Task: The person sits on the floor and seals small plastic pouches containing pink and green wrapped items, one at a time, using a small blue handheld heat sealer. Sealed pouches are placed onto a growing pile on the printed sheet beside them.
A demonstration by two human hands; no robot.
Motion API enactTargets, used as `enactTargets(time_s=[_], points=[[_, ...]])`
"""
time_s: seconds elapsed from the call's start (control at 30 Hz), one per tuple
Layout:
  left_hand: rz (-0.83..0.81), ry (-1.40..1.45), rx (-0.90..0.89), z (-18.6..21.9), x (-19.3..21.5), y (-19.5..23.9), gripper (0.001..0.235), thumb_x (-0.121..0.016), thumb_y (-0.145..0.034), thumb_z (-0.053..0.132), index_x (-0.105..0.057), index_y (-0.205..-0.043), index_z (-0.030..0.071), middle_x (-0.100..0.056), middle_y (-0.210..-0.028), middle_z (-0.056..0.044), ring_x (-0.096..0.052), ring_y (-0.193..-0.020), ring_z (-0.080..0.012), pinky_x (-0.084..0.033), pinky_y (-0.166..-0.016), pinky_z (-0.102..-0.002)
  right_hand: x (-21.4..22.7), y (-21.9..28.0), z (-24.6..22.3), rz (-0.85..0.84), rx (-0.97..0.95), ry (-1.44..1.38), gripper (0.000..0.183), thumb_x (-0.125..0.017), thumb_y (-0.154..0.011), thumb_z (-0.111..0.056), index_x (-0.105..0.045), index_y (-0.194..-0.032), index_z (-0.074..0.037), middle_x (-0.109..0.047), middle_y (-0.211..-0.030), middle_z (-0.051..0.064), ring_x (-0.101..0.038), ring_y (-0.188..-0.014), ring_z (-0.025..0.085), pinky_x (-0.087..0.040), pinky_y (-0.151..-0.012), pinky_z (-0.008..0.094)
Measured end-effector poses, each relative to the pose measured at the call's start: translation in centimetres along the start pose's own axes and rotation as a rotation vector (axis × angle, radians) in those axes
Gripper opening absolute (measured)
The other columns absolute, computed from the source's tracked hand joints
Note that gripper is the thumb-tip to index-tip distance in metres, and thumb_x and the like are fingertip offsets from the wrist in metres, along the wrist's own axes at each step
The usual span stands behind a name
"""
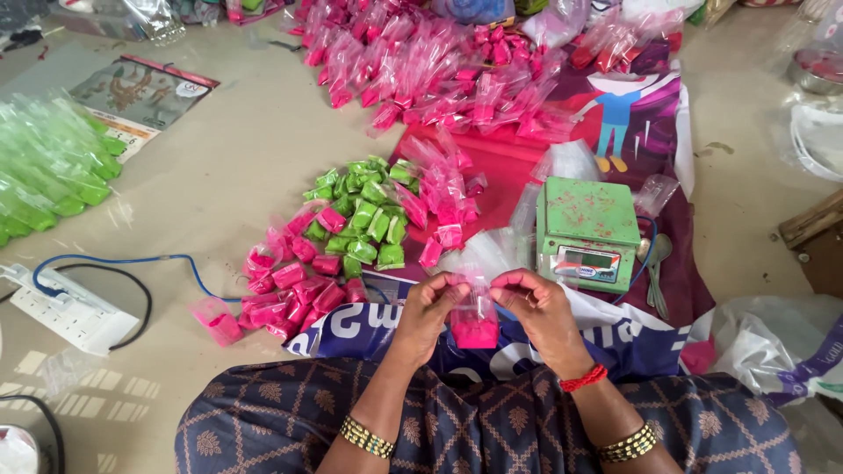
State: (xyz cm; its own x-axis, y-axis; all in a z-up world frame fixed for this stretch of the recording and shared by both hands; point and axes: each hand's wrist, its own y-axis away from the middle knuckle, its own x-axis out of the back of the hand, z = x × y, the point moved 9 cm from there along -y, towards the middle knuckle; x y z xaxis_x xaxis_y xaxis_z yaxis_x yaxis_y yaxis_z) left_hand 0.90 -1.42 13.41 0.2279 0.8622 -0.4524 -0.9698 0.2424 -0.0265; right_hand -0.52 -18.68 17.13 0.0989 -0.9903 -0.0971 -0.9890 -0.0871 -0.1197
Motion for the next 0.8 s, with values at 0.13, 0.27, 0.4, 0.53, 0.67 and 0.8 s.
enactTargets(time_s=[0.13,0.27,0.4,0.53,0.67,0.8], points=[[0.083,-0.108,0.063,0.4,-0.2,1.1,0.012,-0.072,-0.102,0.010,-0.074,-0.108,0.000,-0.065,-0.088,-0.002,-0.048,-0.070,-0.0076,-0.034,-0.058,-0.024,0.0,1.1,-0.6,0.009,0.019,0.071,0.015,-0.076,-0.089,-0.004,-0.072,-0.103,0.001,-0.071,-0.089,-0.001,-0.060,-0.081,0.003,-0.048,-0.070,0.019],[0.136,0.121,0.007,1.4,-0.6,1.6,0.013,-0.067,-0.096,0.010,-0.071,-0.106,0.002,-0.073,-0.095,-0.003,-0.067,-0.082,-0.0093,-0.055,-0.071,-0.026,-1.6,1.8,-1.5,-0.079,0.039,0.110,0.014,-0.074,-0.092,-0.006,-0.074,-0.105,0.000,-0.070,-0.089,-0.001,-0.059,-0.079,0.003,-0.047,-0.068,0.020],[0.120,0.187,-0.077,2.2,-0.8,1.6,0.014,-0.067,-0.097,0.009,-0.071,-0.108,0.000,-0.073,-0.098,-0.004,-0.067,-0.085,-0.0084,-0.056,-0.077,-0.025,-1.9,1.9,0.5,-0.077,-0.035,0.055,0.016,-0.078,-0.090,-0.004,-0.071,-0.102,0.003,-0.070,-0.085,-0.001,-0.059,-0.073,0.003,-0.046,-0.061,0.020],[0.155,0.161,-0.075,1.5,-0.1,1.3,0.014,-0.068,-0.099,0.007,-0.071,-0.109,-0.002,-0.072,-0.098,-0.004,-0.064,-0.086,-0.0075,-0.052,-0.077,-0.024,-1.9,1.9,1.3,0.009,-0.100,-0.047,0.019,-0.075,-0.087,-0.003,-0.073,-0.104,0.004,-0.076,-0.087,0.002,-0.068,-0.076,0.004,-0.054,-0.067,0.020],[0.170,0.006,-0.092,1.6,-0.5,1.3,0.017,-0.068,-0.099,0.008,-0.072,-0.112,-0.002,-0.073,-0.096,-0.005,-0.062,-0.083,-0.0073,-0.050,-0.076,-0.023,-0.7,1.7,3.1,0.085,-0.091,-0.149,0.019,-0.078,-0.090,-0.001,-0.076,-0.108,0.006,-0.071,-0.085,0.003,-0.056,-0.071,0.004,-0.043,-0.061,0.019],[0.139,-0.002,-0.125,2.3,-1.5,1.5,0.017,-0.066,-0.099,0.007,-0.071,-0.111,-0.003,-0.073,-0.101,-0.003,-0.063,-0.091,-0.0069,-0.051,-0.083,-0.023,-1.2,1.3,1.0,0.098,-0.029,-0.202,0.019,-0.076,-0.088,0.001,-0.076,-0.107,0.005,-0.076,-0.093,0.004,-0.064,-0.081,0.005,-0.052,-0.077,0.020]])
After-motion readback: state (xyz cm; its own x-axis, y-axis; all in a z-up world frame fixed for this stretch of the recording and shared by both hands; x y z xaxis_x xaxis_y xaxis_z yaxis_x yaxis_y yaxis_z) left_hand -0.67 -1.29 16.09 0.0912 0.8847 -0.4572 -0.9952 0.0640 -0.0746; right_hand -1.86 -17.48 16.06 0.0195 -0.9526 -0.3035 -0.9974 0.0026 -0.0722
